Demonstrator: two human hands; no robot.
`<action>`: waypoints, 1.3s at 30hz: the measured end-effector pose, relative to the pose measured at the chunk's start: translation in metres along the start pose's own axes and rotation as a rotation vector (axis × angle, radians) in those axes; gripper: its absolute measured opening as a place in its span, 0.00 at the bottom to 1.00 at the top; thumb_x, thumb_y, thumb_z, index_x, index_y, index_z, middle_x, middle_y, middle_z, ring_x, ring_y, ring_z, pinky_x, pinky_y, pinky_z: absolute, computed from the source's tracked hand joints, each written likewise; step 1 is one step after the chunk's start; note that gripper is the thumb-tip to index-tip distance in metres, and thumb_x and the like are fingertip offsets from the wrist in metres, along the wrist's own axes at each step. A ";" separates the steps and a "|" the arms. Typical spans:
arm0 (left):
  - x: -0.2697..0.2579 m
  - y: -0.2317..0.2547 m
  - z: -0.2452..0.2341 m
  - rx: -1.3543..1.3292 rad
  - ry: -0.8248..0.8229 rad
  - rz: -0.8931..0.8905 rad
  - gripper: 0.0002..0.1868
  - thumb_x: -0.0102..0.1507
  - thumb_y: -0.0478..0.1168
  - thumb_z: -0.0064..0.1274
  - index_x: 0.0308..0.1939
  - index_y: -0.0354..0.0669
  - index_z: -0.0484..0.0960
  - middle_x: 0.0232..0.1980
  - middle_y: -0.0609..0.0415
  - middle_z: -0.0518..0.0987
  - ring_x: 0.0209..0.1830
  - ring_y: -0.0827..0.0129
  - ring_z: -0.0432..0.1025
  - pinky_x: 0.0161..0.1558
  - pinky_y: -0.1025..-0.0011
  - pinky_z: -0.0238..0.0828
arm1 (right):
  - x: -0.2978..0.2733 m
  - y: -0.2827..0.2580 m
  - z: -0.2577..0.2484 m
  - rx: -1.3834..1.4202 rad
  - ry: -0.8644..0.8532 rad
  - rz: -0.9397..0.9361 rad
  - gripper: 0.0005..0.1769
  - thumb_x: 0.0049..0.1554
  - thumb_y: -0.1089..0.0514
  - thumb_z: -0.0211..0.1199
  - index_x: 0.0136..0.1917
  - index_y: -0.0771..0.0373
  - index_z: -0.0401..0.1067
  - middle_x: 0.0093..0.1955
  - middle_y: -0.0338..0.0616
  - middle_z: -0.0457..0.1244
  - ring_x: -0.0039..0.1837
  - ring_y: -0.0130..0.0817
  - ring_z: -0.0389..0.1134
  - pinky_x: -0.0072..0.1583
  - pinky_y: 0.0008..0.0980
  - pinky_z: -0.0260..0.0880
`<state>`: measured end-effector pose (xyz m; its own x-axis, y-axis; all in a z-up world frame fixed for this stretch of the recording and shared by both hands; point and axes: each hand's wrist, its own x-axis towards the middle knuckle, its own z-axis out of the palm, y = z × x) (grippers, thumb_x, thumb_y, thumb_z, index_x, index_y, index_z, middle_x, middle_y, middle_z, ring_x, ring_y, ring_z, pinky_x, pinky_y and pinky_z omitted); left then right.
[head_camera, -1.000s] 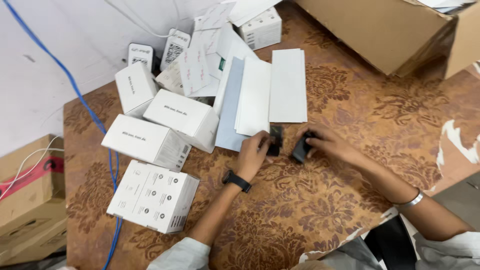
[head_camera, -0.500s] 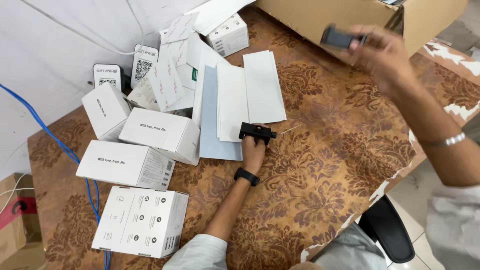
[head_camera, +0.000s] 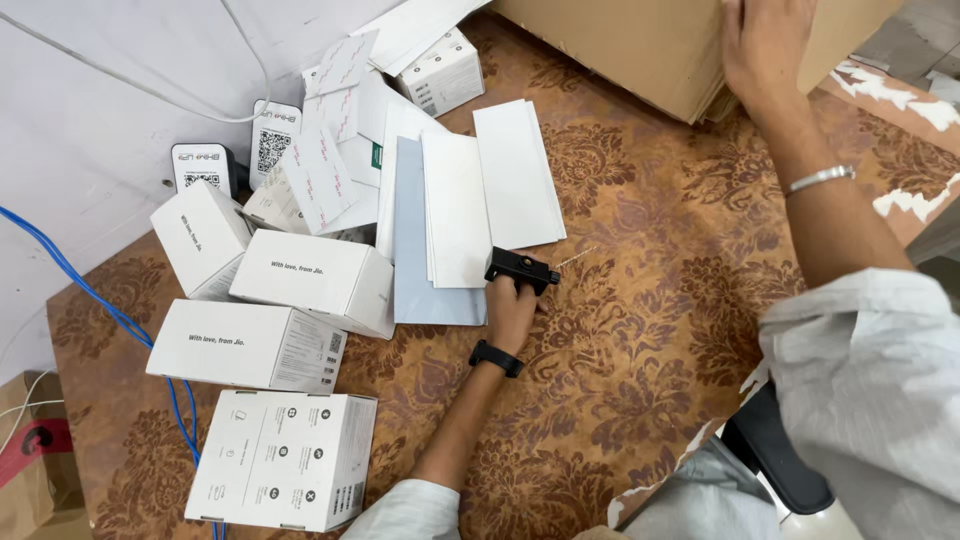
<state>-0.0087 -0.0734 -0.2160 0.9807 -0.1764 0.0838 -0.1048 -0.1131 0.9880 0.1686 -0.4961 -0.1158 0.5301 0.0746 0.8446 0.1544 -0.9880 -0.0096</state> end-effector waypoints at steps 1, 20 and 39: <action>0.002 0.000 0.000 0.003 -0.001 0.007 0.12 0.67 0.24 0.42 0.52 0.35 0.74 0.39 0.46 0.80 0.25 0.68 0.78 0.28 0.69 0.78 | -0.002 -0.009 -0.007 0.007 0.010 0.010 0.10 0.69 0.62 0.55 0.57 0.74 0.69 0.58 0.66 0.63 0.66 0.64 0.60 0.68 0.62 0.56; 0.006 -0.040 0.008 0.472 0.101 0.225 0.05 0.62 0.29 0.51 0.37 0.27 0.77 0.32 0.36 0.79 0.30 0.46 0.73 0.31 0.52 0.67 | -0.101 -0.284 -0.152 0.764 -1.015 -0.080 0.45 0.58 0.53 0.63 0.80 0.60 0.44 0.80 0.58 0.45 0.72 0.54 0.57 0.69 0.48 0.61; -0.021 0.024 0.021 0.915 -0.021 0.511 0.17 0.64 0.28 0.49 0.58 0.31 0.72 0.56 0.42 0.74 0.50 0.57 0.75 0.34 0.65 0.76 | 0.021 -0.199 -0.100 0.367 -0.005 -0.447 0.29 0.60 0.72 0.55 0.74 0.64 0.62 0.64 0.56 0.64 0.58 0.48 0.67 0.59 0.43 0.75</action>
<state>-0.0357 -0.0930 -0.1971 0.7827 -0.4275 0.4524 -0.5988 -0.7155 0.3599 0.0650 -0.3116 -0.0428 0.3506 0.4759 0.8066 0.6430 -0.7485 0.1622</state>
